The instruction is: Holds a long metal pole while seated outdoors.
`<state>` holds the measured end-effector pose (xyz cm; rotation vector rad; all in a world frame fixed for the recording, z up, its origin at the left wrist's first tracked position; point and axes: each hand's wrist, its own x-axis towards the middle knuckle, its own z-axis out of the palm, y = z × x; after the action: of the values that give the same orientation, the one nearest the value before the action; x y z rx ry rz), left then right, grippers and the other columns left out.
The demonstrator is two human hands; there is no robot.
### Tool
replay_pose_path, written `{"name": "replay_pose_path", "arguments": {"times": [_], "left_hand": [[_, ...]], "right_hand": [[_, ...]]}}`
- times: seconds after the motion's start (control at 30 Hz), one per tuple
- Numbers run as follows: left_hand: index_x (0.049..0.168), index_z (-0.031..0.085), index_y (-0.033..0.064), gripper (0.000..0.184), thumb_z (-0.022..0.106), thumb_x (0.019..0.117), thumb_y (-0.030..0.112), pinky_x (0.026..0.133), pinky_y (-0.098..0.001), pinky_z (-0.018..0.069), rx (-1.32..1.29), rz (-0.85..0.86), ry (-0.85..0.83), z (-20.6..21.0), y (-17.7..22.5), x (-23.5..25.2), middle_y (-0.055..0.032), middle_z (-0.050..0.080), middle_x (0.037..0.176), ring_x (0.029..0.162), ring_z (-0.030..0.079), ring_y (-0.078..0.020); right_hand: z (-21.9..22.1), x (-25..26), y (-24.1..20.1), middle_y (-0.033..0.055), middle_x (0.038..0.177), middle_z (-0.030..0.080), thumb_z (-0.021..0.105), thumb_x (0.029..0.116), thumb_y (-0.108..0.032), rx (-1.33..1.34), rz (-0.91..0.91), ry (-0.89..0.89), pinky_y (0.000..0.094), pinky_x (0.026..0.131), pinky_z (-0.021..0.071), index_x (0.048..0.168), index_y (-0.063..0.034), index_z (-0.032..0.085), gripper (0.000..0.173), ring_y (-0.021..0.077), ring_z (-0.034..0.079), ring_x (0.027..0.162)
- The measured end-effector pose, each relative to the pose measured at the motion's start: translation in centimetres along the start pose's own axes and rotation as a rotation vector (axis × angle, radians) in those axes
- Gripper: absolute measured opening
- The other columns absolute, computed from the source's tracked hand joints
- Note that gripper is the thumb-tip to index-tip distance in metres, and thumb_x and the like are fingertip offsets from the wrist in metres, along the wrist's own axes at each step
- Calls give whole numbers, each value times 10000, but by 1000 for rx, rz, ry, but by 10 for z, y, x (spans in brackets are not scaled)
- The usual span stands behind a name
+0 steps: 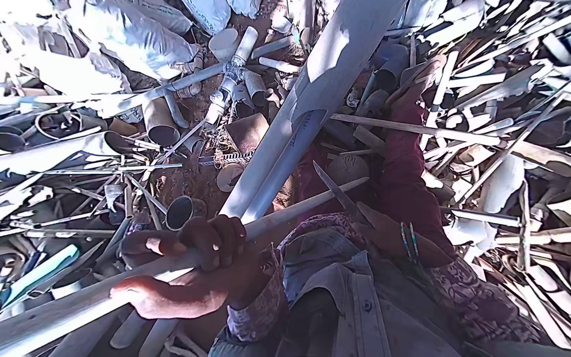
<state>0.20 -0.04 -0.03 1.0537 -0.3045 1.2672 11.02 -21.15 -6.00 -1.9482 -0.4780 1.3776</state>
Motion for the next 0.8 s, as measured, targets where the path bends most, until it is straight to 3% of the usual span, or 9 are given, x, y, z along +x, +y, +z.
{"name": "replay_pose_path", "arguments": {"times": [0.1, 0.17, 0.27, 0.37, 0.4, 0.53, 0.67, 0.7, 0.8], "left_hand": [[863, 573, 115, 490, 394, 1054, 530, 397, -232, 439, 7, -6, -5, -1, 0, 1, 23, 536, 546, 395, 476, -90], [857, 574, 114, 488, 388, 1058, 518, 393, -229, 429, 8, -19, 15, 0, 1, 0, 25, 534, 543, 391, 469, -87], [833, 537, 110, 558, 243, 1087, 510, 366, -222, 401, 42, 10, 110, -1, 2, 3, 31, 498, 510, 363, 437, -82], [817, 517, 90, 727, 70, 1055, 610, 354, -228, 381, 77, 76, 207, -15, 11, 12, 18, 494, 510, 357, 419, -100], [814, 520, 82, 761, 45, 1043, 630, 355, -232, 384, 86, 90, 214, -20, 14, 15, 10, 502, 521, 362, 424, -108], [820, 491, 80, 658, 47, 1092, 481, 357, -229, 391, 153, 104, 207, -22, 15, 19, 6, 495, 522, 366, 433, -107], [821, 460, 100, 428, 190, 1111, 262, 373, -200, 394, 266, 63, 200, -11, 14, 14, 31, 458, 515, 376, 428, -75], [810, 461, 103, 405, 222, 1106, 244, 372, -196, 387, 266, 57, 204, -8, 14, 13, 34, 449, 511, 374, 420, -68], [797, 475, 115, 364, 291, 1091, 227, 381, -192, 374, 258, 45, 202, -3, 14, 9, 44, 431, 511, 381, 400, -59]], "right_hand": [[5, -11, 7, -9, 768, 471, 454, 1094, -183, 201, -411, -235, 165, 490, 455, 1255, 23, 443, 262, 14, 478, 509], [8, 8, 23, -38, 755, 486, 477, 1074, -185, 303, -475, -268, 151, 493, 458, 1290, 22, 437, 302, -10, 489, 519], [5, 33, 41, 18, 784, 501, 467, 1087, -169, 235, -253, -54, 201, 553, 486, 1293, 20, 448, 280, 45, 521, 568], [1, 42, 50, 188, 1083, 573, 464, 1101, -151, 143, 17, 84, 334, 839, 464, 1343, 84, 484, 337, 187, 548, 884], [2, 46, 57, 160, 1057, 552, 455, 1106, -159, 140, 25, 84, 307, 819, 458, 1314, 78, 485, 317, 158, 533, 869], [4, 63, 76, 148, 1031, 542, 402, 1124, -185, 189, 0, 81, 312, 794, 470, 1325, 63, 486, 330, 159, 542, 854], [6, 69, 84, 289, 1384, 495, 362, 1126, -143, 309, 52, 181, 393, 991, 463, 1508, 57, 311, 434, 283, 572, 1161], [6, 70, 85, 280, 1391, 492, 350, 1130, -148, 340, 91, 201, 388, 958, 484, 1536, 32, 278, 451, 276, 591, 1129], [7, 74, 88, 169, 1130, 545, 331, 1141, -207, 412, 182, 225, 307, 615, 543, 1554, -61, 281, 441, 170, 624, 721]]}}
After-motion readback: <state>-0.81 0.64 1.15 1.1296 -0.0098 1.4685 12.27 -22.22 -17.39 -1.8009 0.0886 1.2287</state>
